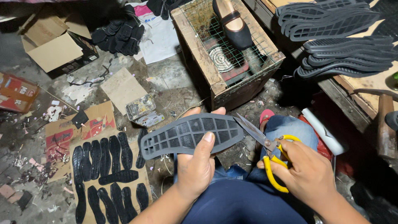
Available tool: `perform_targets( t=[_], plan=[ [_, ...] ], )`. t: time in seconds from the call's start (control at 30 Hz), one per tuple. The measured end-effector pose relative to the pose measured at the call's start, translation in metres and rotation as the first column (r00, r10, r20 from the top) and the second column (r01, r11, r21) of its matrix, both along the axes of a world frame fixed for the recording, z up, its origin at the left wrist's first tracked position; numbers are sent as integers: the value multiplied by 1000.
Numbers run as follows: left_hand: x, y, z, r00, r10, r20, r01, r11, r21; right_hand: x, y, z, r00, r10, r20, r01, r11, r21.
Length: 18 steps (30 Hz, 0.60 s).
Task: The person trims the edges of black rubber shoe soles using yellow-handled shears. They hold each sole in one hand, cut along the perimeter, and place the trimmed soles on a nearby wooden surface.
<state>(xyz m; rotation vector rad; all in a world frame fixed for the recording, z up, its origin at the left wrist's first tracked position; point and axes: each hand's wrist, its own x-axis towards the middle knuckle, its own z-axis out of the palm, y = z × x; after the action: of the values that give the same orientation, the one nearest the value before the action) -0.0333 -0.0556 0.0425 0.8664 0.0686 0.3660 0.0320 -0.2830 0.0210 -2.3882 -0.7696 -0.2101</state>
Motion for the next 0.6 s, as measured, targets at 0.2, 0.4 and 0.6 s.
perform_targets(
  t=[0.2,0.4,0.6],
  plan=[
    [0,0,-1,1000,-1,-16,1,1000,-15,-1,0,1,1000,22,-11,-22,999,29],
    [0,2,-6,999,-6,-35,5,1000,-30,0,-6,-7,999,29,-17,-29,1000,5],
    [-1,10,-9,979,-96,-180,153,927,342,-1,-13,-31,760,138,-636,172,899,402]
  ],
)
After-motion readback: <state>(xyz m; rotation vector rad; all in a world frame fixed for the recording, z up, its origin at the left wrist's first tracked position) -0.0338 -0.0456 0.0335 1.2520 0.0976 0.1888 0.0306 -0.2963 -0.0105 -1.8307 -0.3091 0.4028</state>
